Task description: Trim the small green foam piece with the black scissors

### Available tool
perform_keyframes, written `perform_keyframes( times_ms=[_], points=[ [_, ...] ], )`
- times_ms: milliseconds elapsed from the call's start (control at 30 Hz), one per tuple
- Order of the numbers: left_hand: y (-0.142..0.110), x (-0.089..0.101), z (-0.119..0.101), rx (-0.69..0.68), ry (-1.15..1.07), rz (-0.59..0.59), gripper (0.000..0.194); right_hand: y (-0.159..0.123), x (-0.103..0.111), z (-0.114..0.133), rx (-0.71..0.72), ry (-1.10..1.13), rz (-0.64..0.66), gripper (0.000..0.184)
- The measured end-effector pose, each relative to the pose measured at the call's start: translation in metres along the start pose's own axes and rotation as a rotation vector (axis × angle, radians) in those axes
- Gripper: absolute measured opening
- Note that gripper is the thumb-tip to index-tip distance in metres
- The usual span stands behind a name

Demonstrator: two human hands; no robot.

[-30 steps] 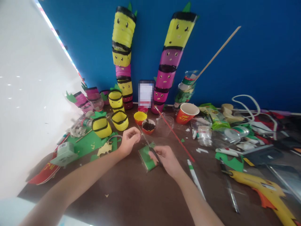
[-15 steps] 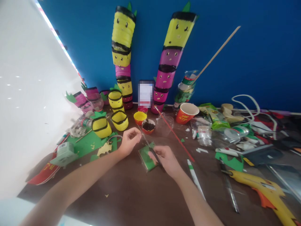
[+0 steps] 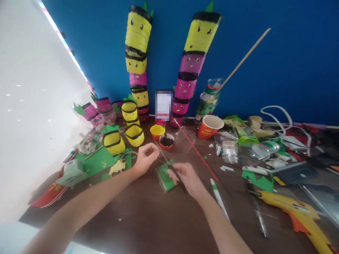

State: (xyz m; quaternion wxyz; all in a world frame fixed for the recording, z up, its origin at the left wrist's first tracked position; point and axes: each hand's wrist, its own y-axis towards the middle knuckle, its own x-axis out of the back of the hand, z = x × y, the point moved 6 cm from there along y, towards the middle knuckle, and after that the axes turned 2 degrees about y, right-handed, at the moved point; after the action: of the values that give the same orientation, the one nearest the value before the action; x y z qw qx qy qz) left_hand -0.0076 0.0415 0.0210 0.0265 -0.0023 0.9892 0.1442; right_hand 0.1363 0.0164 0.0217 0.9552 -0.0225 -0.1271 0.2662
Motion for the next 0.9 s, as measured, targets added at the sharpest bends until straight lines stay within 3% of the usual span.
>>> perform_keyframes(
  times_ms=[900],
  points=[
    [0.0007,0.0030,-0.0001,0.007,0.006,-0.040,0.012,0.0000,-0.0006,-0.0020,-0.037,0.016,-0.006,0.049]
  ],
)
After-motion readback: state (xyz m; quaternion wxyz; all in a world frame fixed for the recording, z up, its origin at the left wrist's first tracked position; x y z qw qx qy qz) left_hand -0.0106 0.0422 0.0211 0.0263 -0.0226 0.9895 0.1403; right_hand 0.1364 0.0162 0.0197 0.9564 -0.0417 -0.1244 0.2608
